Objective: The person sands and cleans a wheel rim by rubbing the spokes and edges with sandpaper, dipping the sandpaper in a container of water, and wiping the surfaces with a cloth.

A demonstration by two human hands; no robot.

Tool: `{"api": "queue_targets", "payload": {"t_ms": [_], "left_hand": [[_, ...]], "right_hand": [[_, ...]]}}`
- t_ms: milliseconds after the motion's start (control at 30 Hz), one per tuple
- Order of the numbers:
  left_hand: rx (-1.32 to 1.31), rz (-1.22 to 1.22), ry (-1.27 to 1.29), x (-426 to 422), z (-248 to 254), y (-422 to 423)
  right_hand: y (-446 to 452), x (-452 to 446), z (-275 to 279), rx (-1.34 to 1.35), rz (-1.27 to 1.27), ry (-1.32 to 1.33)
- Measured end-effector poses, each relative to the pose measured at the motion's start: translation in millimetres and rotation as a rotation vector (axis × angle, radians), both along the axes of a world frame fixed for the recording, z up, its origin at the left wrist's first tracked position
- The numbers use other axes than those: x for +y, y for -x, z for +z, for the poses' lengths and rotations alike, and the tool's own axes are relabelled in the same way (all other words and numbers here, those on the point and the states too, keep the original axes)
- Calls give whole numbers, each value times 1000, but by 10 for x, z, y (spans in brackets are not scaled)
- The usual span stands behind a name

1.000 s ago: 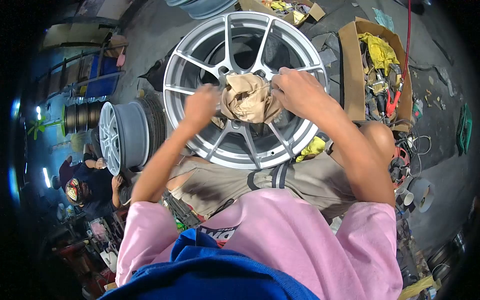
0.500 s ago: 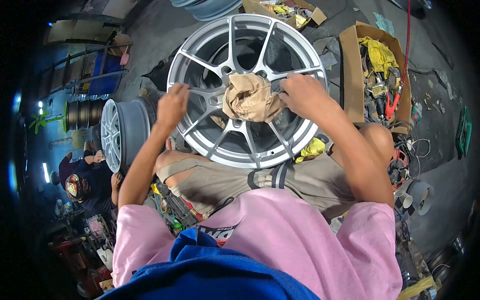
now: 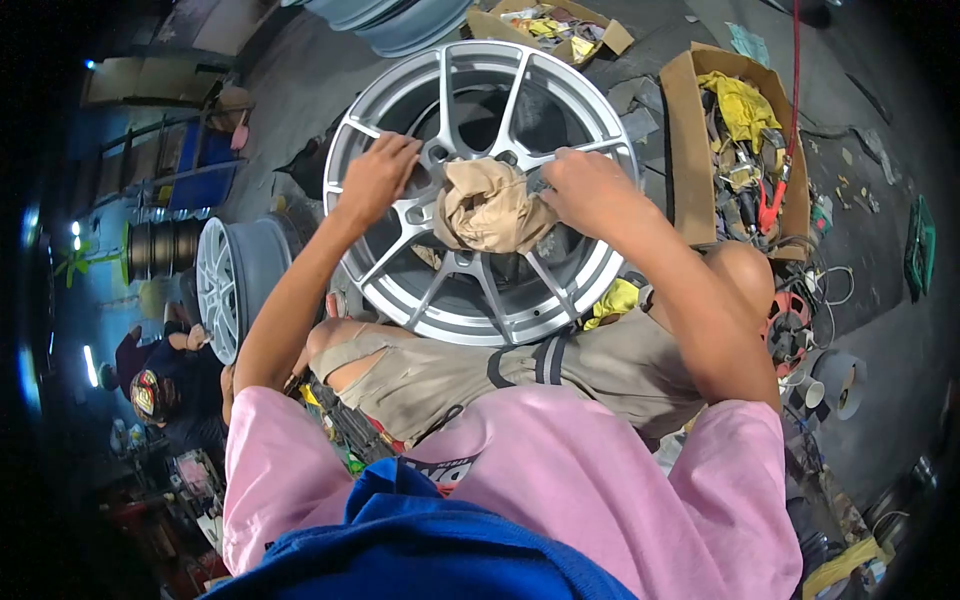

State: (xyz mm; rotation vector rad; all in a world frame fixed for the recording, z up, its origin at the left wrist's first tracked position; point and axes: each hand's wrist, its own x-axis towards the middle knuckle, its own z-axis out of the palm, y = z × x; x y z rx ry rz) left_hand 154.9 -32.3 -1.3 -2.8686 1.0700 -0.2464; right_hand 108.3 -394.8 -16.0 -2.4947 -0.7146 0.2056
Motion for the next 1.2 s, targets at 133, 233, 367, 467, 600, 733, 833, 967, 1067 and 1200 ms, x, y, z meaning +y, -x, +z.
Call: {"api": "queue_targets", "payload": {"t_ms": [133,233,367,467,600,733,833,967,1067,1200], "left_hand": [[-10,121,-4,431,382,-361],[43,168,-97,315,231,-330],[142,102,-74,48,190,-131],[102,169,-50,440,386,-473],[104,36,-30,-68,79,-106],[149,185,-17,146,341,-200],[-59,218,-48,310,334,-283],[73,28,6,42,114,36],[-68,214,69,376,298,-173],[-73,218,-9,295,179,-159]], "right_hand": [[33,-23,-55,23,33,-17],[21,-46,-53,55,32,43],[-8,-69,-73,33,14,33],[24,-81,-106,27,15,20],[24,-73,-54,56,15,75],[20,-69,-96,35,28,26],[54,-87,-67,40,3,26],[13,-89,-58,76,27,83],[48,-62,-89,61,37,59],[73,-65,-92,80,32,88]]}}
